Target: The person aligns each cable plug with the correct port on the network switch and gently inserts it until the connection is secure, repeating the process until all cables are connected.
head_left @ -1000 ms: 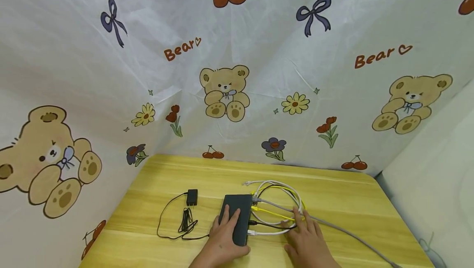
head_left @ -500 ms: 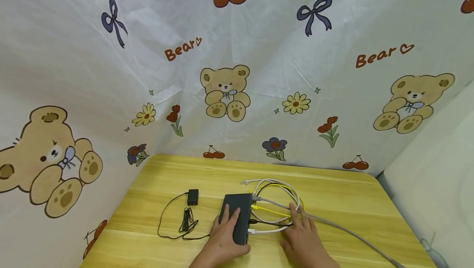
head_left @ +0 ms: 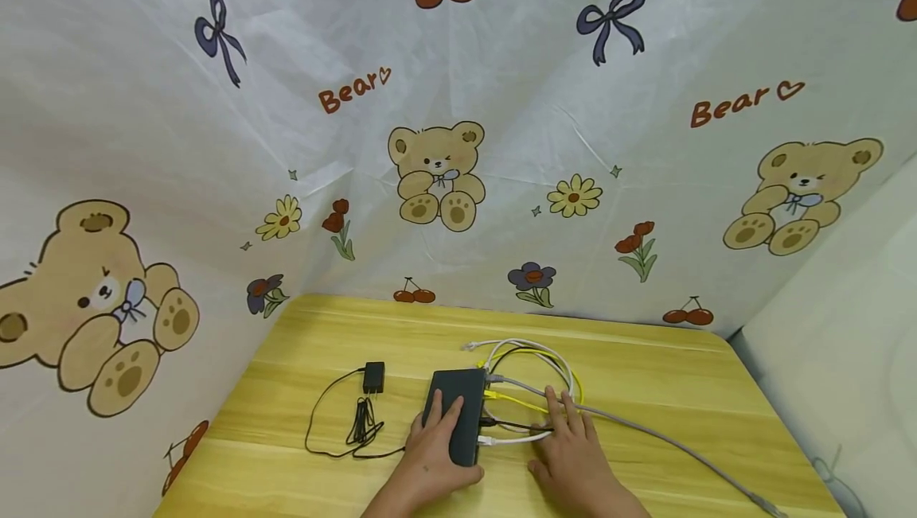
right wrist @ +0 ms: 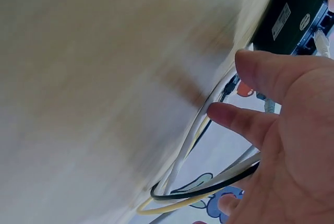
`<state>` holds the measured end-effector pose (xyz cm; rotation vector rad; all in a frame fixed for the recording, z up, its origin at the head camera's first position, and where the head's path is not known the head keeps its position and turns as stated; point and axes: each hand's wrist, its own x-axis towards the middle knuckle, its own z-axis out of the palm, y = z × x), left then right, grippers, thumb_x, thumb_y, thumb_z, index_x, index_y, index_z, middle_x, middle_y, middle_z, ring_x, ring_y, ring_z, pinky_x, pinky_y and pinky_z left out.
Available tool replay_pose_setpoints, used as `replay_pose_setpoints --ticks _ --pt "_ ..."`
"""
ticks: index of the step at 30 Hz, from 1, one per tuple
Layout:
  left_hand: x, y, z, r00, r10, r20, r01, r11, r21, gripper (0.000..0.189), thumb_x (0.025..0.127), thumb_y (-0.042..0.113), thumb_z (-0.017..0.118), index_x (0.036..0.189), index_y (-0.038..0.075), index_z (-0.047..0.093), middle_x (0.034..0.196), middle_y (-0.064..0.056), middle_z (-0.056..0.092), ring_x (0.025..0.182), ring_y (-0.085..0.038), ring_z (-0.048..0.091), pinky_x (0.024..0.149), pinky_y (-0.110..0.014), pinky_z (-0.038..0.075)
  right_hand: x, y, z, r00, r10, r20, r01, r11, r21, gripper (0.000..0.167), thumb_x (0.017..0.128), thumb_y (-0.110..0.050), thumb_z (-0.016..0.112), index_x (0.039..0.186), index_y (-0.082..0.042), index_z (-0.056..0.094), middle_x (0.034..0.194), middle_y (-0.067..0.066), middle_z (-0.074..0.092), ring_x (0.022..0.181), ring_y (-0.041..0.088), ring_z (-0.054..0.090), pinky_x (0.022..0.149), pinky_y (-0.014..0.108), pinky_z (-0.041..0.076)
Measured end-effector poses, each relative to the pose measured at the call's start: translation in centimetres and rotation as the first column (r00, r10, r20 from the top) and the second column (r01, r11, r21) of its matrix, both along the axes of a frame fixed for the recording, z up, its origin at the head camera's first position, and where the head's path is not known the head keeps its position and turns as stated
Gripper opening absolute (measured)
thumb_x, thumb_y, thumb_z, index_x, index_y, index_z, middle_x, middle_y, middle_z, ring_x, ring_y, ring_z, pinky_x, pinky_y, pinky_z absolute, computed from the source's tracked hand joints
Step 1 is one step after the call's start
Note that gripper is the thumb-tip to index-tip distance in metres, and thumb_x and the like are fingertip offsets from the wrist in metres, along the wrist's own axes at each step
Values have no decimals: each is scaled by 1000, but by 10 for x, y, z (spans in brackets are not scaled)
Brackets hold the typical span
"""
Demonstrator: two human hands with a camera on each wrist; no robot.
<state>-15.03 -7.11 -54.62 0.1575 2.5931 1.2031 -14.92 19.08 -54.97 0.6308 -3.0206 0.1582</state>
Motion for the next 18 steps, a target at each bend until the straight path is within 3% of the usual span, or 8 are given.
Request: replay_pose_setpoints --ticks 5,9,11,15,18 --pt "-1 0 -1 1000 3 2 -3 1000 -1 108 68 53 84 158 30 30 167 -14 5 140 -66 11 90 -84 29 3 1 5 1000 9 -2 -9 999 -41 29 87 -41 74 97 -14 77 161 24 23 146 51 20 105 72 30" --pt "0 -1 -1 1000 -4 -10 4 1000 -5 107 69 51 84 159 29 30 167 -15 5 140 -66 12 91 -84 28 5 2 6 999 24 -35 -25 999 -45 18 85 -36 77 78 -22 68 159 24 29 144 52 23 103 73 32" --pt "0 -1 -1 1000 -8 -14 7 1000 -8 107 69 50 84 159 28 30 167 -16 5 140 -65 12 92 -83 28 5 3 6 998 32 -46 -34 999 -37 15 84 -35 77 77 -24 69 158 24 30 144 53 23 102 73 32" --pt "1 -1 -1 1000 -4 -19 4 1000 -12 107 69 52 84 158 28 31 167 -16 6 140 -64 13 92 -83 29 6 3 5 994 70 -82 -73 997 -40 11 83 -34 78 92 -27 79 157 25 32 143 55 24 101 74 33" --pt "1 -1 0 1000 2 -22 -2 1000 -15 107 69 52 84 158 29 31 167 -16 6 140 -64 14 92 -83 29 7 1 4 986 117 -120 -122 992 -35 12 80 -36 80 90 -29 79 157 26 32 142 56 25 100 74 34"
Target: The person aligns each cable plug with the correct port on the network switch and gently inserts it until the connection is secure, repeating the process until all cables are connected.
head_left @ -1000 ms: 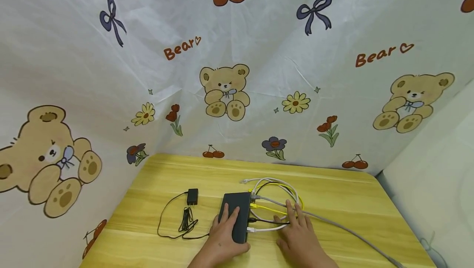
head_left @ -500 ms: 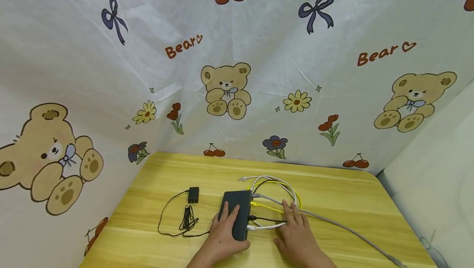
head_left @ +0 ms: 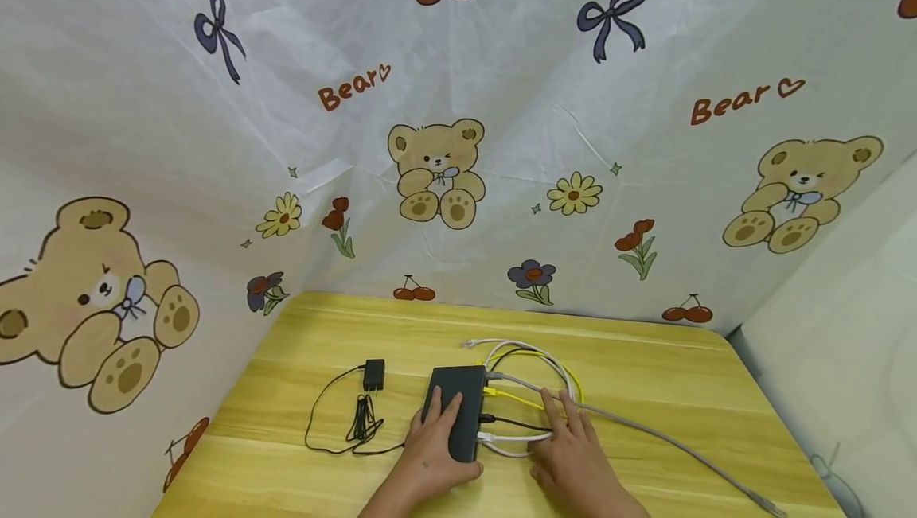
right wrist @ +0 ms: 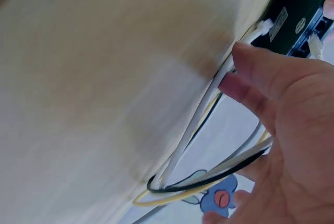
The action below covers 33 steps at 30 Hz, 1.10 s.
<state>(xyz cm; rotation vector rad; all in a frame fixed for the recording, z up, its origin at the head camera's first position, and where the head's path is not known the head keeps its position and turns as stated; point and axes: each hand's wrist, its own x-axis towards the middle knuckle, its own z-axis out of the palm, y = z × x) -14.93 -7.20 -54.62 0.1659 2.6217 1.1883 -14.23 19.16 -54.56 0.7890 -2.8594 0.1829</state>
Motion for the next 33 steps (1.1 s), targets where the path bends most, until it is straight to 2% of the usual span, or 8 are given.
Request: replay_pose_setpoints --ticks 5,10,19,21,24,26,28,33 --pt "0 1 1 1000 8 -17 -8 1000 3 108 67 52 85 158 27 32 167 -17 6 140 -65 14 94 -82 28 1 -5 -1 998 61 -27 -60 998 15 20 75 -44 81 75 -27 70 157 27 32 143 55 23 101 75 33" --pt "0 2 0 1000 14 -25 -14 1000 4 108 66 51 85 158 26 33 167 -18 7 139 -66 14 95 -82 28 10 -13 1 992 120 -42 -118 991 58 24 72 -46 83 73 -25 69 156 29 33 142 58 22 101 74 34" --pt "0 3 0 999 22 -36 -22 1000 -1 109 65 48 86 157 24 34 166 -19 8 138 -67 16 93 -83 28 18 -30 -2 964 226 -142 -211 971 115 31 73 -51 81 97 -31 77 157 25 33 140 54 29 100 67 38" --pt "0 3 0 999 19 -38 -19 1000 -1 109 65 49 86 157 24 35 166 -20 9 138 -67 16 93 -83 28 17 -36 -2 952 259 -163 -239 962 133 34 75 -53 80 104 -34 78 159 21 32 142 52 27 112 66 25" --pt "0 3 -1 999 17 -33 -17 1000 6 109 65 52 86 157 23 35 165 -21 9 137 -68 16 93 -83 27 15 -46 1 930 306 -203 -274 946 171 37 77 -58 77 107 -37 79 159 15 36 142 49 30 114 62 24" --pt "0 3 -1 999 20 -29 -20 1000 8 109 65 54 85 157 24 35 165 -21 9 137 -68 16 93 -83 27 13 -52 3 918 326 -228 -292 941 169 34 77 -58 77 104 -37 80 158 12 39 143 47 30 114 62 26" --pt "-1 3 -1 999 24 -29 -23 1000 7 108 65 55 84 157 25 35 165 -21 10 137 -68 16 94 -83 26 9 -58 4 906 329 -266 -293 941 167 31 76 -57 78 98 -36 81 155 10 43 142 46 34 102 61 40" --pt "-2 3 -2 999 23 -36 -23 1000 -8 109 64 55 85 157 22 36 165 -22 10 137 -67 18 95 -82 26 3 -65 1 922 291 -255 -269 956 120 23 76 -52 80 91 -34 83 152 8 47 140 48 36 99 63 43"
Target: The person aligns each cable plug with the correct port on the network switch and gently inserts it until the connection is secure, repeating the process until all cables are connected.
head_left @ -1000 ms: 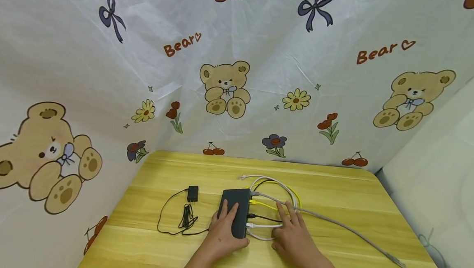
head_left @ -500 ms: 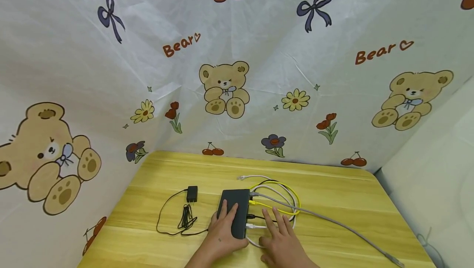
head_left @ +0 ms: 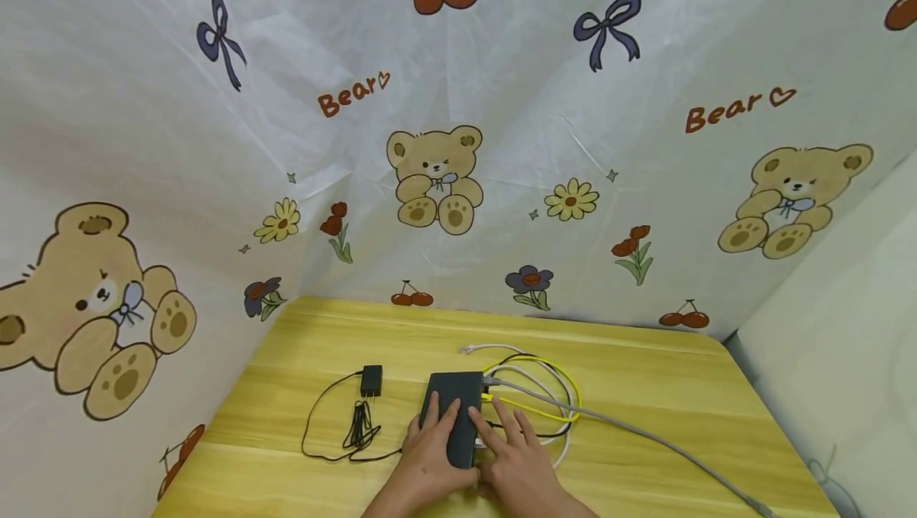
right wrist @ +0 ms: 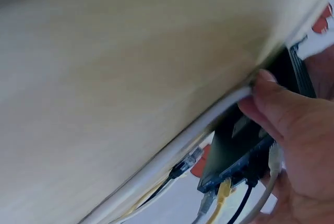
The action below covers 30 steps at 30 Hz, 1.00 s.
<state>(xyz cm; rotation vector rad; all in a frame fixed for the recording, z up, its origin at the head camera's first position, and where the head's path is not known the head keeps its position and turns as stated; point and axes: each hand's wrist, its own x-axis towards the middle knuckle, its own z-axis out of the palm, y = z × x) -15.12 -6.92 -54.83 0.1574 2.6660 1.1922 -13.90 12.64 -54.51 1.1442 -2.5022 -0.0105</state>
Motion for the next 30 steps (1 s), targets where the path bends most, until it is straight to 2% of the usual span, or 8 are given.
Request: replay_pose_setpoints --ticks 5,8,11,15,20,26,30 --pt "1 0 0 1000 -5 -16 5 1000 -13 110 64 57 85 157 22 36 165 -23 11 135 -69 18 95 -83 26 -1 0 2 997 -27 72 26 999 24 16 80 -40 79 91 -29 83 154 7 45 142 47 34 101 62 44" --pt "0 0 0 1000 -9 -18 9 1000 -12 110 64 57 85 157 22 36 165 -23 11 135 -70 18 94 -83 26 0 3 6 998 -34 58 30 997 71 18 82 -34 79 92 -19 82 154 9 45 143 44 35 102 58 45" --pt "-1 1 1 1000 -13 5 13 1000 -3 110 63 53 86 157 23 36 165 -22 9 136 -69 17 95 -82 27 4 8 7 997 -67 50 63 995 77 15 85 -29 77 87 -14 76 152 12 46 141 42 37 99 54 47" --pt "-2 0 1 1000 -13 26 13 1000 -1 109 64 50 86 157 23 36 166 -21 8 136 -69 15 95 -82 26 9 17 5 992 -109 61 112 993 -43 16 85 -22 74 74 -18 63 148 15 50 138 43 41 92 54 51" --pt "-2 0 1 1000 -14 16 14 1000 3 108 65 49 86 157 23 36 166 -21 7 136 -69 14 95 -82 26 8 27 3 993 -114 39 120 974 -192 16 82 -18 77 75 -21 63 142 13 56 135 43 45 90 56 51" --pt "-2 -1 2 1000 -19 16 19 1000 7 108 65 50 85 157 23 35 166 -21 7 136 -69 15 94 -82 26 7 32 -1 996 -92 -10 86 960 -268 20 79 -17 79 78 -24 60 132 12 63 123 39 57 93 53 51" --pt "1 -2 2 999 -27 16 27 999 28 107 66 50 86 157 22 35 166 -21 7 136 -69 14 93 -84 25 6 34 -2 996 -85 -28 72 948 -311 22 81 -18 77 78 -26 56 127 11 65 119 36 60 95 50 49"
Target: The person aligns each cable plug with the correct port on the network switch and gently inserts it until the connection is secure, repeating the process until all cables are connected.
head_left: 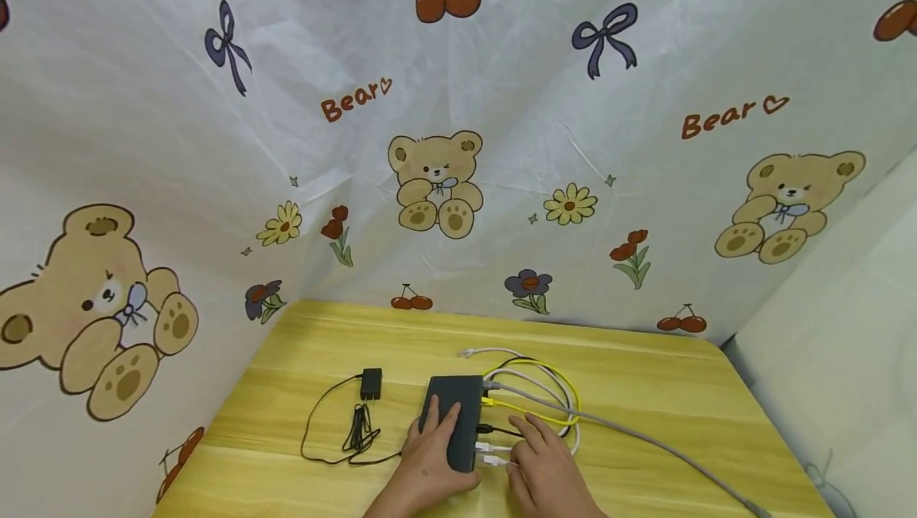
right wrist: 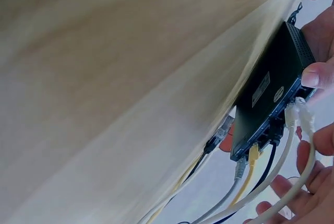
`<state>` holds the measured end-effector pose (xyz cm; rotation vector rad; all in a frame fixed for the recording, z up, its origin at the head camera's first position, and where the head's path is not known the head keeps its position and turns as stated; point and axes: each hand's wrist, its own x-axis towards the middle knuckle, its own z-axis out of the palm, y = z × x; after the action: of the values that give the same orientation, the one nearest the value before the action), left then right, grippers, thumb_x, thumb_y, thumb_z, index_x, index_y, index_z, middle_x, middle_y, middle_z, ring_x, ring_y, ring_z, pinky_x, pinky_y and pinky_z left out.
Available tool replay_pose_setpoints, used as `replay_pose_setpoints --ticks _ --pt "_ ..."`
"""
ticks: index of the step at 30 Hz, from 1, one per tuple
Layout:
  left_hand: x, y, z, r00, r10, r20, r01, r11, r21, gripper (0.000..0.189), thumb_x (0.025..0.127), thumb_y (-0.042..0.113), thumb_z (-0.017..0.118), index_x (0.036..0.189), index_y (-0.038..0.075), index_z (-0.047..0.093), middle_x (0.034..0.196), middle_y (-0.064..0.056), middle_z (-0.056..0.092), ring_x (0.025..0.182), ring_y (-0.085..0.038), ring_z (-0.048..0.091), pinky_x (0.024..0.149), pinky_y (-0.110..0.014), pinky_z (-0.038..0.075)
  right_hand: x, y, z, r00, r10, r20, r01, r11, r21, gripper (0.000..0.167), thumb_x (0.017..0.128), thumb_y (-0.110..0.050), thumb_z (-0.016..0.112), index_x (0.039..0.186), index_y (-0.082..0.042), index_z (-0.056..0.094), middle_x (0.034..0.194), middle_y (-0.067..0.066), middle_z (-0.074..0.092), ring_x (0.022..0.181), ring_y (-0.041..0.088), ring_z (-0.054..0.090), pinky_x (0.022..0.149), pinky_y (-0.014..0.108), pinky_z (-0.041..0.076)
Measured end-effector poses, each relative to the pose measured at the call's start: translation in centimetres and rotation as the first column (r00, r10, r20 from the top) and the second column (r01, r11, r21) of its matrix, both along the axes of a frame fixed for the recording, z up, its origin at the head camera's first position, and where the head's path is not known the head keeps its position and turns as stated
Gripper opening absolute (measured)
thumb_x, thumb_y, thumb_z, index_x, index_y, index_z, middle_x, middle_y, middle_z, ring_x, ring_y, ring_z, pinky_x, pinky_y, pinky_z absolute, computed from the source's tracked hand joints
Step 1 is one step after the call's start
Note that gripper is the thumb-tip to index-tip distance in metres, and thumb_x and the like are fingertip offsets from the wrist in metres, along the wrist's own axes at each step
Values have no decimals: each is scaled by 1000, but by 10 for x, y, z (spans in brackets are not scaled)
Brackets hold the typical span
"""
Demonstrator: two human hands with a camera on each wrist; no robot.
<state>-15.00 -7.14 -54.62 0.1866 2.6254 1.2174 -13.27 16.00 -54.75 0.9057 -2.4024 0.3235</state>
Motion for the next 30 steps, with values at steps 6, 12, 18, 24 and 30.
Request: replay_pose_setpoints --ticks 6,12,18,24,30 --pt "2 0 -1 1000 5 2 -5 1000 8 107 67 50 86 157 22 36 166 -21 7 136 -69 13 93 -85 24 0 -5 0 999 20 33 -19 999 -45 19 90 -20 70 84 -28 55 130 8 64 122 35 58 92 53 50" --pt "0 2 -2 1000 5 9 -5 1000 -11 105 66 49 85 156 24 36 166 -20 7 136 -70 14 93 -84 25 1 -10 2 997 24 68 -26 999 22 17 83 -22 80 87 -29 64 135 7 61 124 35 56 85 54 54" --pt "-1 1 -4 1000 6 8 -6 1000 -30 103 66 47 83 156 27 38 166 -20 7 136 -69 15 93 -83 24 -2 -22 9 995 21 96 -30 995 95 15 83 -32 80 80 -27 66 130 4 64 124 34 56 89 54 52" --pt "-2 2 -7 1000 -2 10 3 999 -39 102 67 53 83 156 29 38 166 -21 8 134 -71 17 93 -84 25 -4 -30 11 991 -61 121 48 994 103 24 84 -38 78 87 -23 61 124 1 64 120 30 57 91 53 50" --pt "-3 1 -6 1000 -1 23 2 999 -39 102 68 57 82 155 30 38 166 -20 8 134 -70 18 92 -84 25 -8 -32 11 995 -28 99 19 996 89 41 88 -40 74 124 -20 70 128 0 65 121 28 57 90 54 50"
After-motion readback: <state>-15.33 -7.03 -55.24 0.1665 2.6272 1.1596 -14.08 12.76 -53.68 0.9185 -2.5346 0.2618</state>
